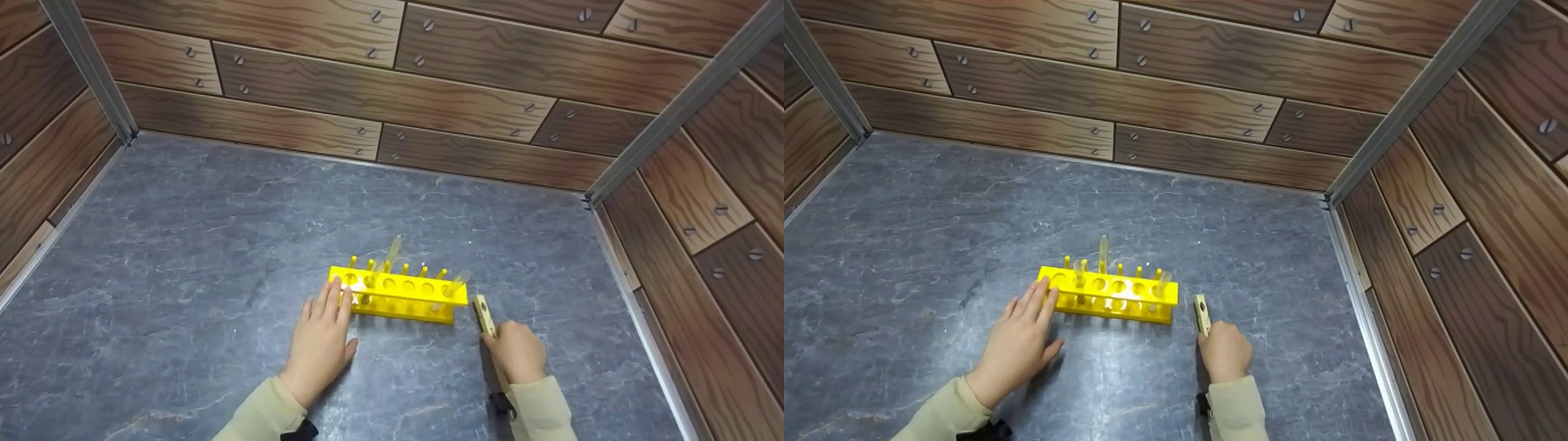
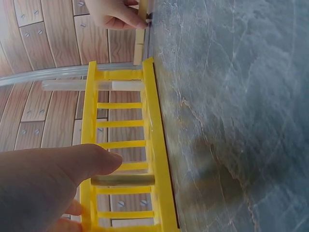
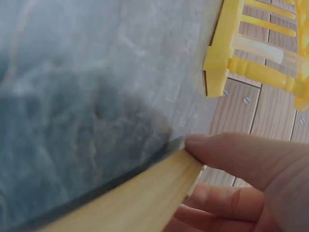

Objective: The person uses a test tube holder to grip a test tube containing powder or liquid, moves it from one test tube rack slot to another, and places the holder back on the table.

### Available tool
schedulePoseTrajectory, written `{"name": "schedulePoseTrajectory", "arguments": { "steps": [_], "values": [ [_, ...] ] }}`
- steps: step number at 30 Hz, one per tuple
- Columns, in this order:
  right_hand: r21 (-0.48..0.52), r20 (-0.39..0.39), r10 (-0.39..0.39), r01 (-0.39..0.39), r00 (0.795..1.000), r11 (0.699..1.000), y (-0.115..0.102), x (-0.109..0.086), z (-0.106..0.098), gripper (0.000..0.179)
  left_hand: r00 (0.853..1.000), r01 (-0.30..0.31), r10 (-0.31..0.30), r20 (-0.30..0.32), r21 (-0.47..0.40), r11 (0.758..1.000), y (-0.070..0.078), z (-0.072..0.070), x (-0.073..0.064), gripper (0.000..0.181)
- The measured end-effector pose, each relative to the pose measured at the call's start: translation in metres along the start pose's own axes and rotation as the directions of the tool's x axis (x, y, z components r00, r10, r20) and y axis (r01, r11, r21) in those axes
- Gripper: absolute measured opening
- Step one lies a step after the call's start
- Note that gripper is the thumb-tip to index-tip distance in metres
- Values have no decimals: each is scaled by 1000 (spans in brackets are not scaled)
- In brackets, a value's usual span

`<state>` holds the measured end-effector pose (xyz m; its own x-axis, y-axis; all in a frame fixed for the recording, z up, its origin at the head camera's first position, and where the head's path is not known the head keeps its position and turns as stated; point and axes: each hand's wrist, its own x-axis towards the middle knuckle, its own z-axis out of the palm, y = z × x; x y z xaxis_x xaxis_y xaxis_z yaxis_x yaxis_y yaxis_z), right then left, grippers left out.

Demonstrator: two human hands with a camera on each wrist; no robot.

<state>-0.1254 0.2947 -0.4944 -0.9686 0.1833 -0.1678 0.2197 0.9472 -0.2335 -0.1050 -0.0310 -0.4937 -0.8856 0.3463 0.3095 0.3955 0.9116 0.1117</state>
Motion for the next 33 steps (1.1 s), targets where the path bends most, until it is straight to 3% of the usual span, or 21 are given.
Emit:
{"name": "schedulePoseTrajectory", "arguments": {
  "steps": [5,11,15,23,33],
  "values": [
    [42,-26,-11,12,1000,999,5,1,-2,27,1000,-1,1,-2,-4,1000,1,-1,0,85],
    [101,-126,-63,76,990,992,9,-2,-4,22,1000,7,-7,16,-5,1000,2,-2,0,85],
    [121,-175,-81,103,981,987,10,-2,-4,17,1000,-8,9,-13,30,1000,1,-1,-1,85],
    [195,-248,-93,144,964,970,14,-2,0,23,1000,-15,16,-13,41,999,1,-2,-1,86],
    [167,-320,-129,190,939,967,16,-7,2,27,1000,-13,13,-8,26,1000,0,-1,-1,86]
  ]
}}
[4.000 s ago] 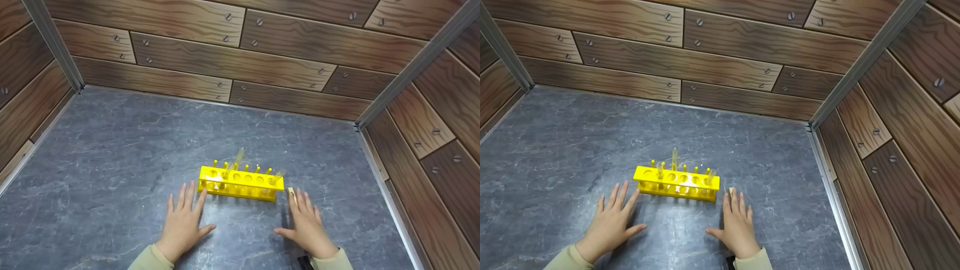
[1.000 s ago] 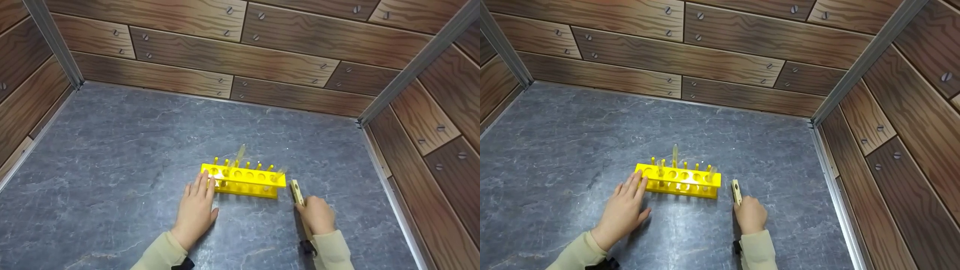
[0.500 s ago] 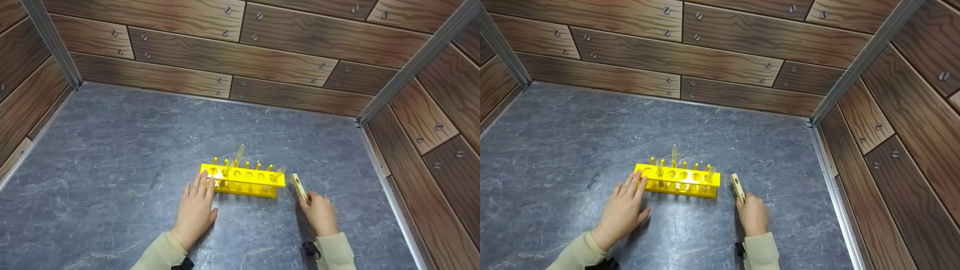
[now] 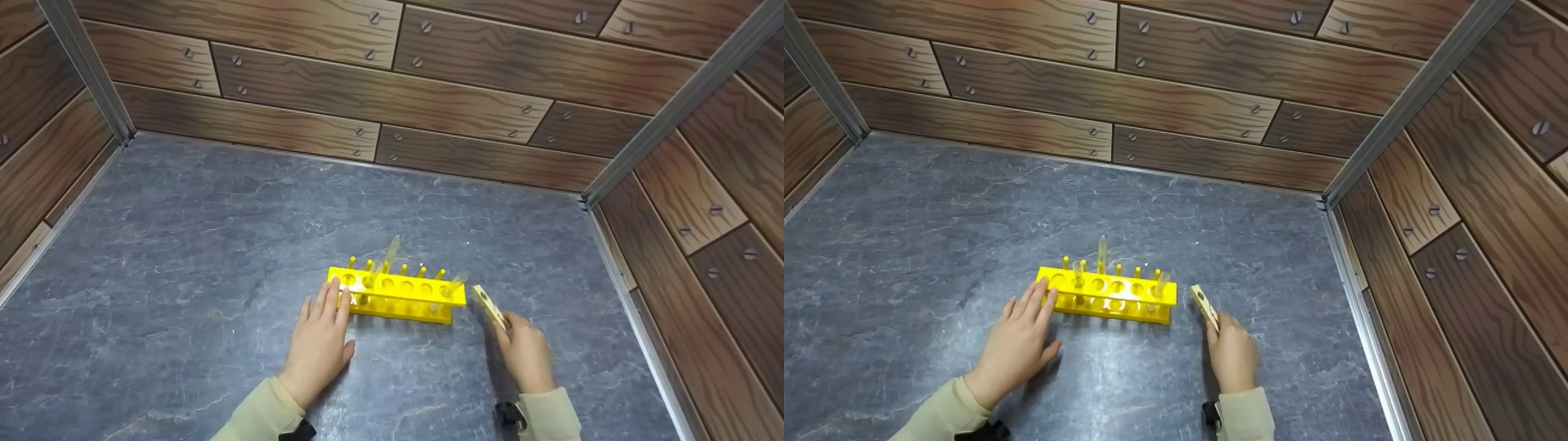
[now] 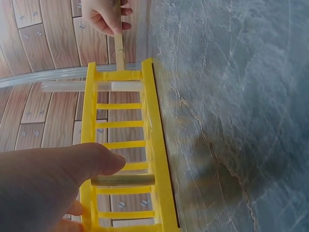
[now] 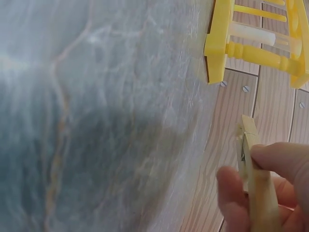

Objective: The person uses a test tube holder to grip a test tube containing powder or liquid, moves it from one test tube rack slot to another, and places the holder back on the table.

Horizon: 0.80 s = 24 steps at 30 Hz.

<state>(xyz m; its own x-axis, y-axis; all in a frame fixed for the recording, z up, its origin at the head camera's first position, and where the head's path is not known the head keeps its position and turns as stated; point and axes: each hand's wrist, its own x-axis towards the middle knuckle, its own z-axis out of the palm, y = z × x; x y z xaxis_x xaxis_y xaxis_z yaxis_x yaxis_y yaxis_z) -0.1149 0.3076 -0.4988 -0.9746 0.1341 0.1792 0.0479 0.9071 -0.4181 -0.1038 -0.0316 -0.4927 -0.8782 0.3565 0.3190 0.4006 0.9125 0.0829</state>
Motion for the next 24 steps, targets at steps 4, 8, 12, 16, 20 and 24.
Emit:
{"name": "schedulePoseTrajectory", "arguments": {
  "steps": [4,8,12,16,20,24],
  "values": [
    [13,-24,-10,10,1000,1000,0,-2,0,29,1000,-1,1,3,-4,1000,0,0,0,86],
    [21,-57,-33,34,998,999,0,-3,-2,30,1000,-1,1,7,-3,1000,1,0,0,87],
    [19,-80,-59,61,995,998,-3,-4,-4,29,1000,-3,3,12,1,1000,1,-1,0,86],
    [8,-92,-67,68,994,998,-7,-6,-8,29,1000,-3,3,16,-2,1000,1,-2,0,86],
    [1,-115,-86,87,990,996,-10,-7,-11,28,1000,-1,1,19,-1,1000,1,-1,0,86],
    [7,-144,-106,108,984,994,-13,-8,-13,26,1000,1,-1,20,-5,1000,0,-1,1,86]
  ]
}}
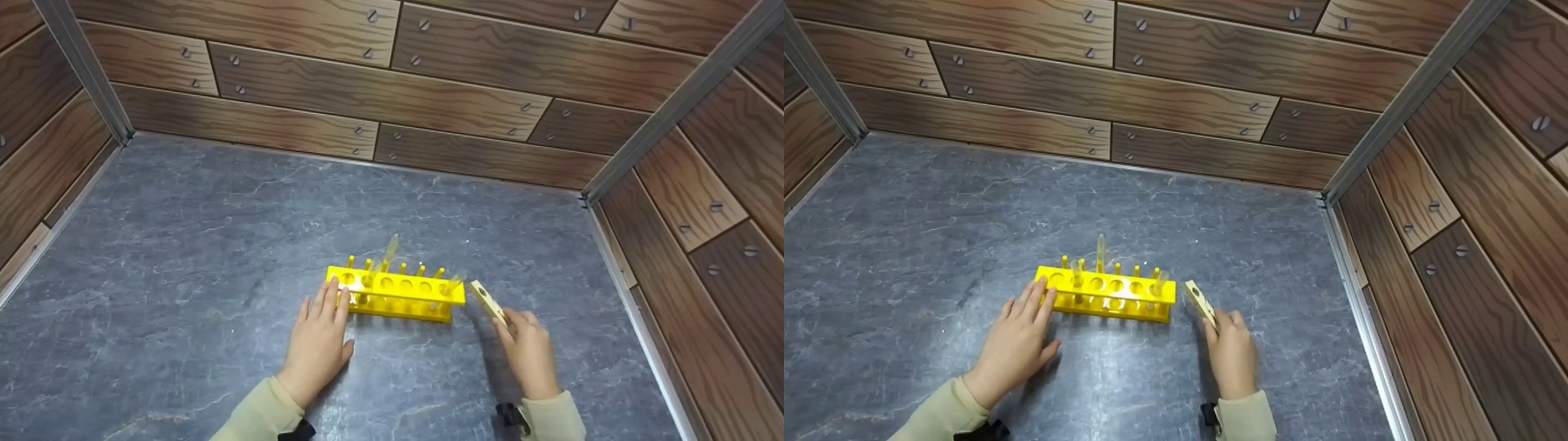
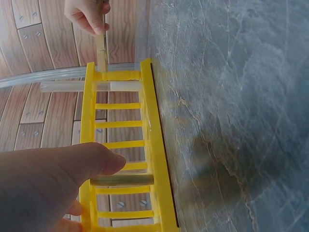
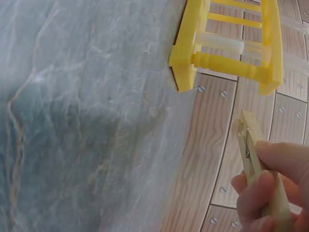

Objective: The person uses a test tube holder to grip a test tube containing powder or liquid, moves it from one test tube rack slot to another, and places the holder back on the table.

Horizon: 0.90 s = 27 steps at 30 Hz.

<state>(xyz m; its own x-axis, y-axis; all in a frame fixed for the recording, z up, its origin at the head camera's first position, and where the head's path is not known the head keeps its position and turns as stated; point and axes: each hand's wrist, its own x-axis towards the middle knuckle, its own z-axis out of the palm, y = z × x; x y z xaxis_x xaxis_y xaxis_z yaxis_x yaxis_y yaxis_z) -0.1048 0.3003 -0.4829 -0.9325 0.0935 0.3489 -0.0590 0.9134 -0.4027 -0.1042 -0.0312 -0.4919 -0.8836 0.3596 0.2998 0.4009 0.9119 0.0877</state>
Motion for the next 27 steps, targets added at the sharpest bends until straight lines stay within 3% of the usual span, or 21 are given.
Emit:
{"name": "schedulePoseTrajectory", "arguments": {
  "steps": [13,21,27],
  "values": [
    [0,-38,-34,34,999,999,-7,0,-9,27,1000,3,-3,2,13,1000,0,0,0,86],
    [15,-6,5,-5,1000,1000,-13,-1,-18,28,999,-9,9,-38,16,1000,0,1,-1,86],
    [6,-6,-1,1,1000,1000,-17,0,-23,28,1000,-9,10,-28,13,1000,0,1,-1,86]
  ]
}}
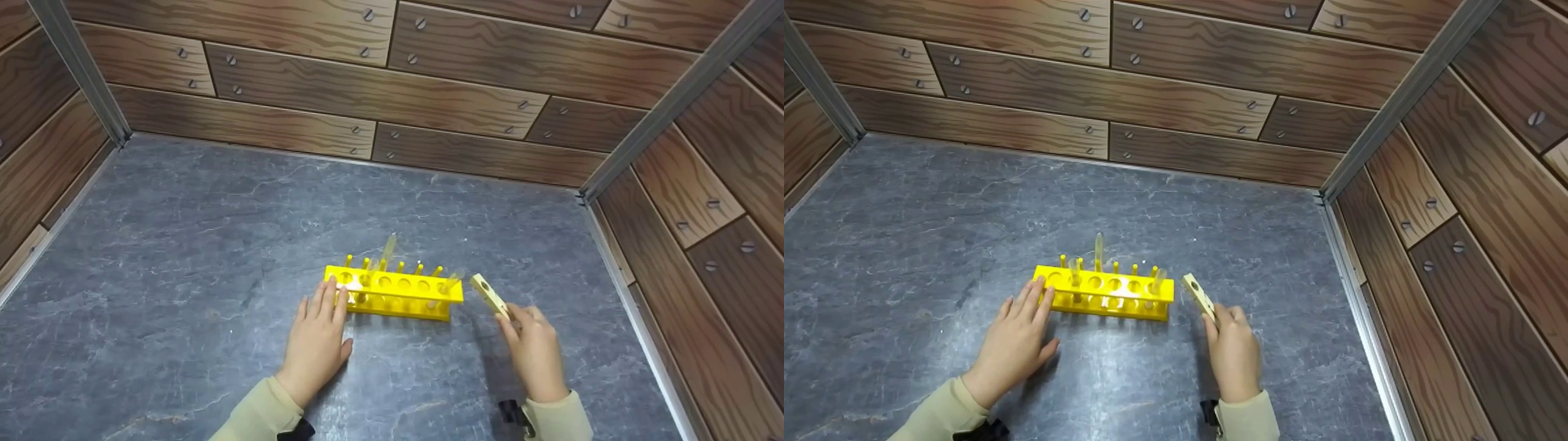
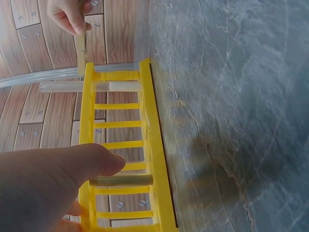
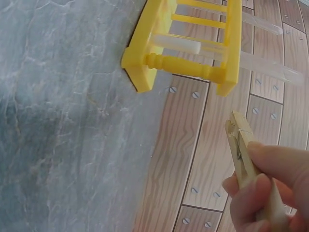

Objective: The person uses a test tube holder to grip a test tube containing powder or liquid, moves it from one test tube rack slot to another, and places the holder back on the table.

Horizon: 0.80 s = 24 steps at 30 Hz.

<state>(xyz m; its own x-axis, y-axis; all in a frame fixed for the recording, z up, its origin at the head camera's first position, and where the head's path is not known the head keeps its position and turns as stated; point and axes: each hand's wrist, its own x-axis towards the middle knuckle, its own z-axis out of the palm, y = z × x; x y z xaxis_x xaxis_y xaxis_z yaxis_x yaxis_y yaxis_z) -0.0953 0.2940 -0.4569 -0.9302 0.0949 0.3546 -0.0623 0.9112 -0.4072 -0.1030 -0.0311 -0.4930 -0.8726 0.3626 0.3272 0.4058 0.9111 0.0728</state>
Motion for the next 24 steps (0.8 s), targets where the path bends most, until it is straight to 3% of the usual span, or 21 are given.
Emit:
{"name": "schedulePoseTrajectory", "arguments": {
  "steps": [11,24],
  "values": [
    [-33,23,29,-29,999,999,-5,3,-5,30,1000,0,0,3,17,1000,0,1,0,86],
    [-42,17,10,-9,1000,999,-11,3,-12,32,1000,12,-12,16,2,1000,1,-1,0,85]
  ]
}}
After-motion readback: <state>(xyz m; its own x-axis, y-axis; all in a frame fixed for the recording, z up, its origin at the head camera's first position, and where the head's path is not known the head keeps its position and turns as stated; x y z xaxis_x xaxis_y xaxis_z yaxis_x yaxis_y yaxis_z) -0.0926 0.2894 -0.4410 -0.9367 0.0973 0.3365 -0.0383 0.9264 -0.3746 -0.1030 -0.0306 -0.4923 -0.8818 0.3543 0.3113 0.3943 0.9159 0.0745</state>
